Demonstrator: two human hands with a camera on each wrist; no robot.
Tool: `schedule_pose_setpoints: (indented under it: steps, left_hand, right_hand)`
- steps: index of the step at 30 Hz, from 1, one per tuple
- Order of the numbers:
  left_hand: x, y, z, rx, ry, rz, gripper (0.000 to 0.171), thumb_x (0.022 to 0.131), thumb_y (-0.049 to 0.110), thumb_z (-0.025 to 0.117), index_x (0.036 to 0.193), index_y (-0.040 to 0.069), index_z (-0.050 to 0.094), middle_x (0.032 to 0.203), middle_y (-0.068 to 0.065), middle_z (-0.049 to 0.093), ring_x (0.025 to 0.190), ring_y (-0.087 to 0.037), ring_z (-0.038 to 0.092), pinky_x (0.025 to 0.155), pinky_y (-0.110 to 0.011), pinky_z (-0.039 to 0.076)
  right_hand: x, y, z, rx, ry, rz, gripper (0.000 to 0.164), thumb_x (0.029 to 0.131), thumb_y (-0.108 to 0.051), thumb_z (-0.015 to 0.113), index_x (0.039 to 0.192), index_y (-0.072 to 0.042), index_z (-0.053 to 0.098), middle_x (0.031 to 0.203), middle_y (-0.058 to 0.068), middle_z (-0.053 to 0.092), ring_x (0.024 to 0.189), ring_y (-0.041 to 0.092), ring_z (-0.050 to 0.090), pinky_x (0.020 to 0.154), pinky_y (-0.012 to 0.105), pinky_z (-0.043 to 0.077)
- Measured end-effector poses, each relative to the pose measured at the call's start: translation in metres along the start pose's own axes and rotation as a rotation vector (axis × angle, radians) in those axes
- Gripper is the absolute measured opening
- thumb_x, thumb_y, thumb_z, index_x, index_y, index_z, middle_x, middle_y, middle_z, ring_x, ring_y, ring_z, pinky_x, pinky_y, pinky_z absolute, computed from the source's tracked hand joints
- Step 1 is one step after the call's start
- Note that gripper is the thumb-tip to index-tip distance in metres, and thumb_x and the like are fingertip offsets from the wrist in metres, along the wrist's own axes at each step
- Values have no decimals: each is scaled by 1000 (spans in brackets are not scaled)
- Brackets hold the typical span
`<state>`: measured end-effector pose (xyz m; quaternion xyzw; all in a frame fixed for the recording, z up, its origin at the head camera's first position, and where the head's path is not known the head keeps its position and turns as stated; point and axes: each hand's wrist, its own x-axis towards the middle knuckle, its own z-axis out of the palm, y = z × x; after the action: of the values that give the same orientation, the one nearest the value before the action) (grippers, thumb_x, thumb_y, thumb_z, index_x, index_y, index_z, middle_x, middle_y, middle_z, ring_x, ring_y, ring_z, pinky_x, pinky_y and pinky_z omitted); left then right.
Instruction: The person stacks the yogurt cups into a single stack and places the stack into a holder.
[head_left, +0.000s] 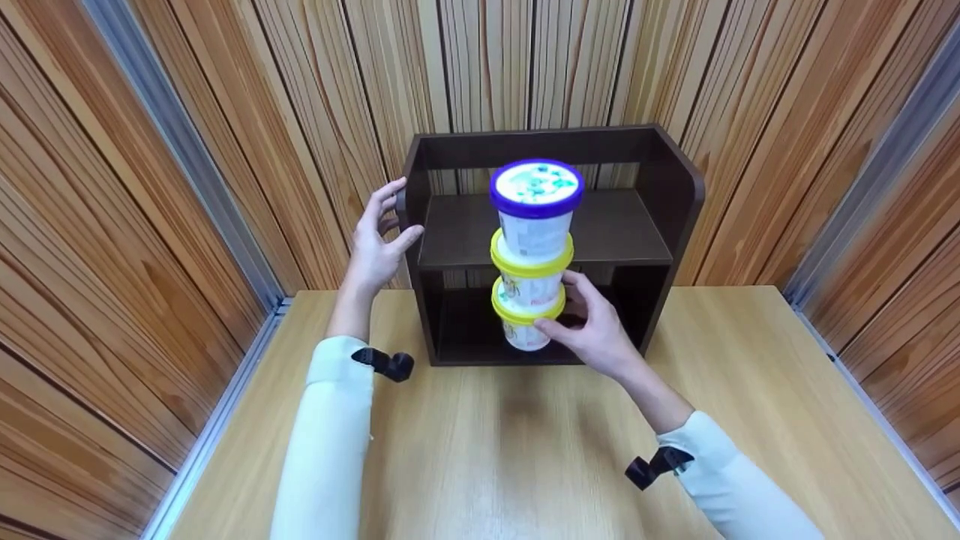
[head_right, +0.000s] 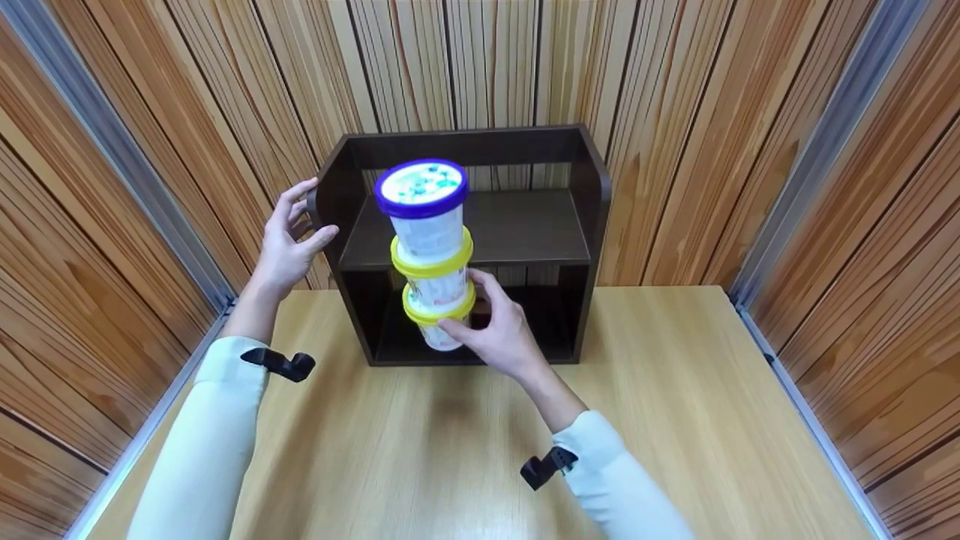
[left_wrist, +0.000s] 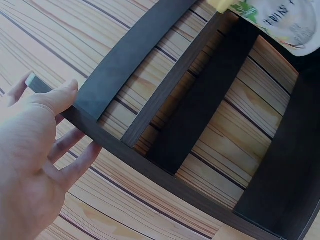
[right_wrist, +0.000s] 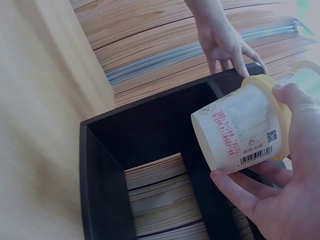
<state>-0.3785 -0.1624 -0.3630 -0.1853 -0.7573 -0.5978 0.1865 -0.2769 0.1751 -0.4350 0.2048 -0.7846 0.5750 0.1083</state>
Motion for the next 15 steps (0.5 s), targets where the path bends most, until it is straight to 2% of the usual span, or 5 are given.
schedule_pose_setpoints:
  steps: [4,7,12,15]
  left_hand:
    - [0,-1,1,-5,-1,3,70,103,-6,73,166,12,49,172,-13,53,162,-31,45,136,-51,39]
    - [0,-1,1,-8,-4,4,69,104,-6,73,166,12,49,173,-13,52,163,-31,44,136,-51,39]
    - [-1,0,1,-5,-2,9,70,103,-7,73,166,12,49,172,-14,53,161,-31,46,135,-51,40]
    - [0,0,0,-1,-2,8,71,103,-7,74,166,12,48,170,-14,55,161,-30,47,135,-50,40]
  right_hand:
    - [9,-6,-3,-20,15,-30,74,94,-3,89,159,-2,54,148,19,74,127,14,72,105,24,60]
    - [16,-10,-7,-26,27,-33,73,95,-4,88,159,-2,54,147,18,75,123,7,72,106,25,59]
    - [25,-16,-13,-25,35,-24,72,98,-6,86,161,-2,52,149,19,73,119,8,72,102,25,60]
    - [30,-18,-16,-8,36,-8,72,99,-6,84,163,-1,50,152,21,70,112,10,73,93,24,64]
